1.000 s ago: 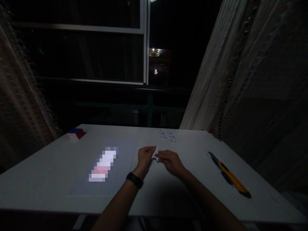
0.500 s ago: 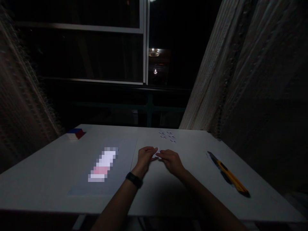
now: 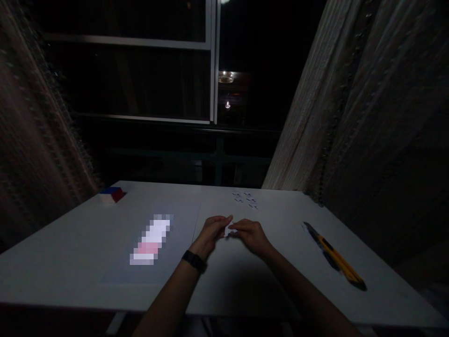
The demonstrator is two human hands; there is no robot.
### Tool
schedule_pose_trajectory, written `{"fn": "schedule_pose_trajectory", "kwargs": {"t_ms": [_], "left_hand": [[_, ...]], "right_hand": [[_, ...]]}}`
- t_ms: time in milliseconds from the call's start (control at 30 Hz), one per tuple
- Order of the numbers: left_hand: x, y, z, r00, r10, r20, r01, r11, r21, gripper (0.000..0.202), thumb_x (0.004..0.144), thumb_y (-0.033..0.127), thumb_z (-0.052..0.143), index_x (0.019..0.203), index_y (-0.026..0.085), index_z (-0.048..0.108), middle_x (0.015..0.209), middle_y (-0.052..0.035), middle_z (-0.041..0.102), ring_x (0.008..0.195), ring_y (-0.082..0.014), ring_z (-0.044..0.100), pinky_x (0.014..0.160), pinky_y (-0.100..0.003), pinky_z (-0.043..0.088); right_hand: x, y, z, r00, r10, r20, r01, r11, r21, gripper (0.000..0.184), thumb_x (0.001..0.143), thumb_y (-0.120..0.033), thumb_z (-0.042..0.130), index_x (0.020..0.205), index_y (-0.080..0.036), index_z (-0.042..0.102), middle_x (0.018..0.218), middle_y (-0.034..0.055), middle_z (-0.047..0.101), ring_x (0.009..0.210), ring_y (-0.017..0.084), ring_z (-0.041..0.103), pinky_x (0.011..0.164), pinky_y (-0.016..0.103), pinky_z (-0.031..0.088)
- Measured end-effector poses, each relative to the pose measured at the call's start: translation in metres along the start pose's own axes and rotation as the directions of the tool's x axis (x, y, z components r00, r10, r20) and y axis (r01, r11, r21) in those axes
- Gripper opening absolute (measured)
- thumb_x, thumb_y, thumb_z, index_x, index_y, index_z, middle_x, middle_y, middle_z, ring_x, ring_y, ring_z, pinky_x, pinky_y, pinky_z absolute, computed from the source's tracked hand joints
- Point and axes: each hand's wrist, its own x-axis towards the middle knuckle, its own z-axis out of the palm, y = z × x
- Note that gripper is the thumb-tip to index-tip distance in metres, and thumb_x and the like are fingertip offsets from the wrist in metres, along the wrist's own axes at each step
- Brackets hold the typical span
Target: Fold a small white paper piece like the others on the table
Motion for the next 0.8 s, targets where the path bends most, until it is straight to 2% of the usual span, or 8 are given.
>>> {"fn": "schedule_pose_trajectory", "kwargs": {"t_ms": [100, 267, 433, 600, 800], "left_hand": [[-0.0021, 0.0017, 0.0002, 1.0, -0.027, -0.008, 0.028, 0.998, 0.06, 0.034, 0.047, 0.041, 0.075, 0.051, 0.012, 0.059, 0.042, 0.0041, 0.043, 0.039, -0.004, 0.034, 0.039, -0.019, 0.023], [-0.0065, 0.004, 0.0034, 0.999, -0.025, -0.02, 0.027, 0.996, 0.087, 0.034, 0.045, 0.041, 0.076, 0.048, 0.013, 0.058, 0.041, 0.004, 0.044, 0.038, -0.0044, 0.035, 0.04, -0.02, 0.023], [-0.0037, 0.0001, 0.002, 1.0, -0.011, -0.029, 0.014, 0.995, 0.096, 0.034, 0.043, 0.04, 0.077, 0.046, 0.014, 0.055, 0.041, 0.004, 0.044, 0.038, -0.0046, 0.035, 0.041, -0.02, 0.023], [-0.0005, -0.0025, 0.0024, 0.999, 0.028, 0.017, -0.029, 0.998, 0.051, 0.032, 0.044, 0.037, 0.078, 0.051, 0.012, 0.058, 0.05, -0.0004, 0.054, 0.047, -0.0074, 0.045, 0.045, -0.019, 0.03], [-0.0023, -0.0012, 0.0091, 0.997, 0.083, 0.01, -0.083, 0.996, -0.017, 0.031, 0.043, 0.033, 0.079, 0.059, 0.012, 0.064, 0.061, -0.0043, 0.061, 0.055, -0.0107, 0.052, 0.052, -0.021, 0.037]], "right_hand": [[-0.0006, -0.0027, -0.0029, 0.998, 0.011, 0.054, -0.009, 0.999, -0.03, 0.022, 0.07, -0.022, 0.064, 0.091, -0.027, 0.068, 0.08, 0.0031, 0.067, 0.074, 0.016, 0.061, 0.068, 0.03, 0.049], [-0.0025, 0.0013, -0.0032, 0.994, -0.046, 0.1, 0.057, 0.991, -0.119, 0.021, 0.073, -0.021, 0.061, 0.092, -0.028, 0.067, 0.085, 0.0043, 0.067, 0.077, 0.017, 0.061, 0.07, 0.031, 0.049], [-0.0014, 0.0027, -0.0014, 0.993, -0.065, 0.103, 0.078, 0.989, -0.125, 0.016, 0.074, -0.023, 0.061, 0.087, -0.028, 0.069, 0.085, 0.0031, 0.069, 0.079, 0.017, 0.062, 0.073, 0.031, 0.049], [0.0012, 0.0007, 0.0, 0.998, 0.046, 0.037, -0.047, 0.999, 0.02, 0.01, 0.069, -0.026, 0.064, 0.077, -0.024, 0.07, 0.08, 0.0022, 0.069, 0.075, 0.017, 0.063, 0.073, 0.031, 0.049], [0.0019, 0.0056, -0.0003, 0.982, 0.19, 0.008, -0.188, 0.959, 0.211, 0.013, 0.065, -0.03, 0.066, 0.071, -0.019, 0.069, 0.076, 0.0031, 0.069, 0.072, 0.018, 0.063, 0.07, 0.031, 0.049]]}}
